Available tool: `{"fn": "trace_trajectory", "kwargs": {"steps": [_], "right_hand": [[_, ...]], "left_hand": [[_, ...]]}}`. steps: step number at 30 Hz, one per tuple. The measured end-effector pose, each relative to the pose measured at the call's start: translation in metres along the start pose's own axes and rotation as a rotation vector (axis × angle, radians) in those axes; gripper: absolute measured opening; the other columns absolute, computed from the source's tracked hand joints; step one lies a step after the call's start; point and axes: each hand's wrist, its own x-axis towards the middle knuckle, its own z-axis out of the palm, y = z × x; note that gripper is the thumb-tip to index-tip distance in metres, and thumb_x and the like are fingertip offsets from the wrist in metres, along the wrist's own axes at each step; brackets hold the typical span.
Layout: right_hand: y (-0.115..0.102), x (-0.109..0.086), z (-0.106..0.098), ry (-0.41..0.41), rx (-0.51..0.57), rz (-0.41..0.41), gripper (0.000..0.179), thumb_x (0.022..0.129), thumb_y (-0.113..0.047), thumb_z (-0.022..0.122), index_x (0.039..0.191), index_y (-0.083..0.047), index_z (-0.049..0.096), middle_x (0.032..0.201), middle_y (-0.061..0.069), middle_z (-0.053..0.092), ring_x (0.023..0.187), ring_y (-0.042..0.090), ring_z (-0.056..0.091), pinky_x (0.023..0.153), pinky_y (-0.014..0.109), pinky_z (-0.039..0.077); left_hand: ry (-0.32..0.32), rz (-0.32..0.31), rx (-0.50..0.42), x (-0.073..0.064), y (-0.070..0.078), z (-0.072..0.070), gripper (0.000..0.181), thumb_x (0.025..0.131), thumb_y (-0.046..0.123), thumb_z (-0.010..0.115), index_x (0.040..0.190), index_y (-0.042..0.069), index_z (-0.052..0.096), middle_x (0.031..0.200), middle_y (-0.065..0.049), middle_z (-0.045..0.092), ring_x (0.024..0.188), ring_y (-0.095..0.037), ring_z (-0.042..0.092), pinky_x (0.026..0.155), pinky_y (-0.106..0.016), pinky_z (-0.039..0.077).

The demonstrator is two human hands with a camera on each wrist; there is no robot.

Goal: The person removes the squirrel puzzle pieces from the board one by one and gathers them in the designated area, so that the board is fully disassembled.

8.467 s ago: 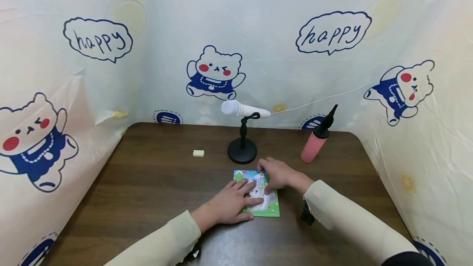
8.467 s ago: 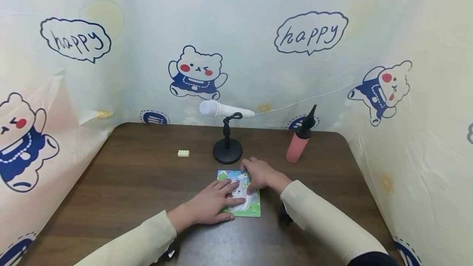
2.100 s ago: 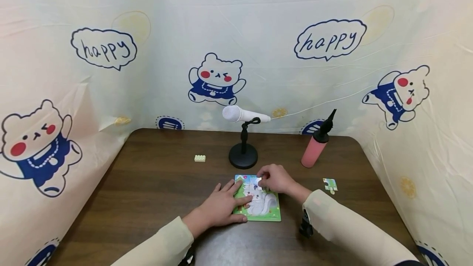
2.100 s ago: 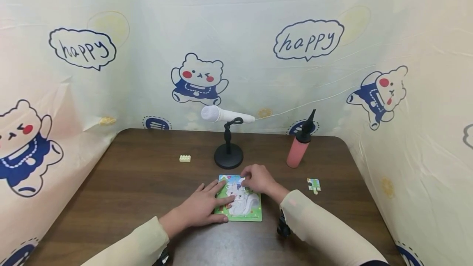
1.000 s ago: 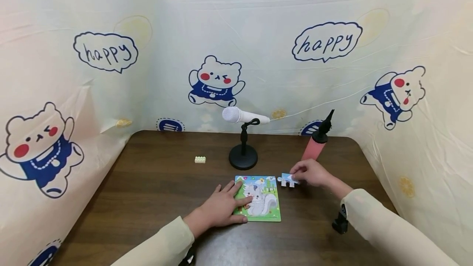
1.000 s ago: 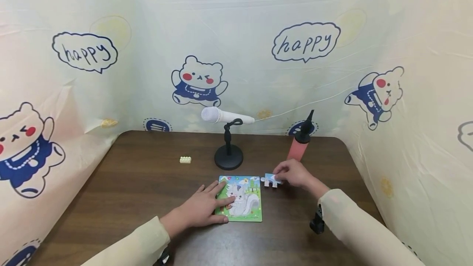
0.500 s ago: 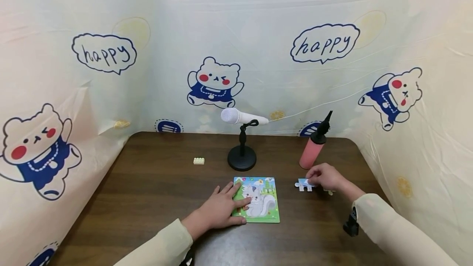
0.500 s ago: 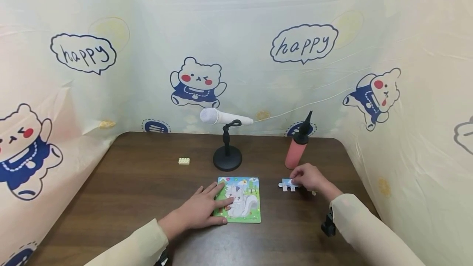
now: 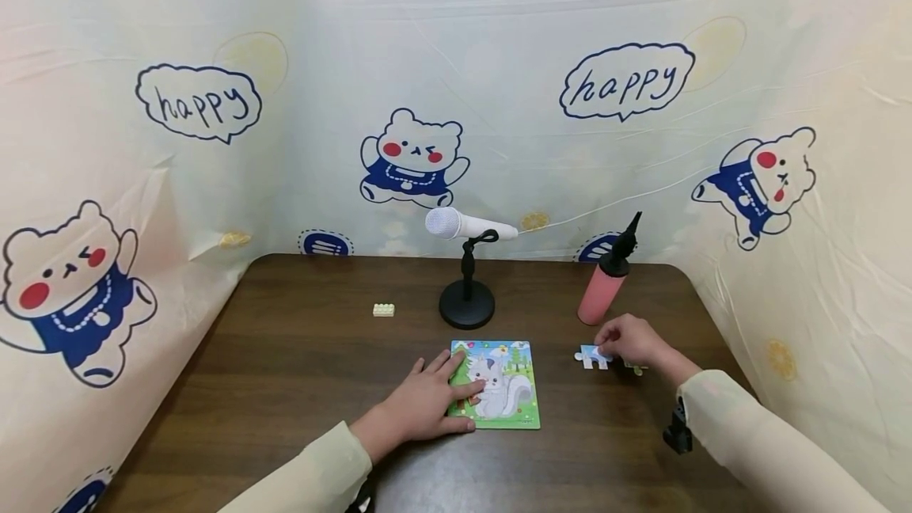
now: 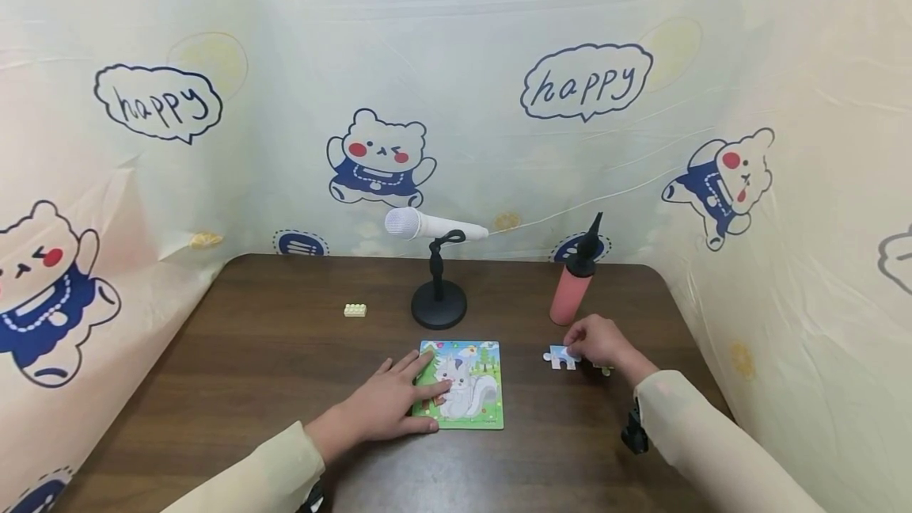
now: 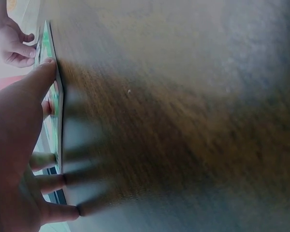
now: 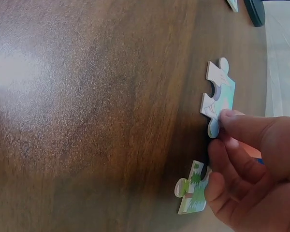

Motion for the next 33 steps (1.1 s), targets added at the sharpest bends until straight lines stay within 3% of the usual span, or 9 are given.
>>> {"fn": "trace_trajectory", "kwargs": {"steps": [9,19,26,33], "right_hand": [[-0.003,0.002,0.006,0.025,-0.048,0.023,0.005,0.092,-0.006,0.072,0.092,-0.007,0.078,0.083,0.003,0.070,0.074,0.019,0.058,0.067,0.034,0.051],[-0.010,0.001,0.006,0.046,-0.068,-0.001,0.004,0.092,-0.007,0.073,0.095,-0.007,0.077,0.086,0.003,0.070,0.073,0.018,0.058,0.067,0.035,0.053],[-0.040,0.009,0.010,0.056,-0.040,-0.073,0.004,0.092,-0.011,0.075,0.095,-0.008,0.077,0.088,0.001,0.073,0.075,0.017,0.060,0.070,0.034,0.055],[-0.084,0.019,0.032,0.022,0.014,-0.129,0.006,0.093,-0.016,0.076,0.097,-0.011,0.077,0.087,-0.001,0.071,0.077,0.017,0.058,0.070,0.033,0.051]], "left_hand": [[0.017,-0.002,-0.026,-0.001,-0.001,0.003,0.069,0.091,0.078,0.051,0.154,0.051,0.039,0.169,-0.012,0.027,0.153,-0.043,0.029,0.109,-0.072,0.034],[0.014,0.021,0.005,-0.002,-0.007,0.006,0.072,0.092,0.080,0.044,0.157,0.051,0.032,0.170,-0.011,0.023,0.155,-0.039,0.025,0.111,-0.070,0.034],[0.012,0.038,0.010,-0.005,-0.015,-0.002,0.076,0.093,0.079,0.045,0.159,0.043,0.036,0.170,-0.010,0.025,0.155,-0.032,0.029,0.116,-0.065,0.031],[0.036,0.052,-0.008,-0.011,-0.024,-0.003,0.077,0.091,0.078,0.050,0.158,0.043,0.037,0.169,-0.012,0.026,0.155,-0.036,0.027,0.119,-0.066,0.024]]}}
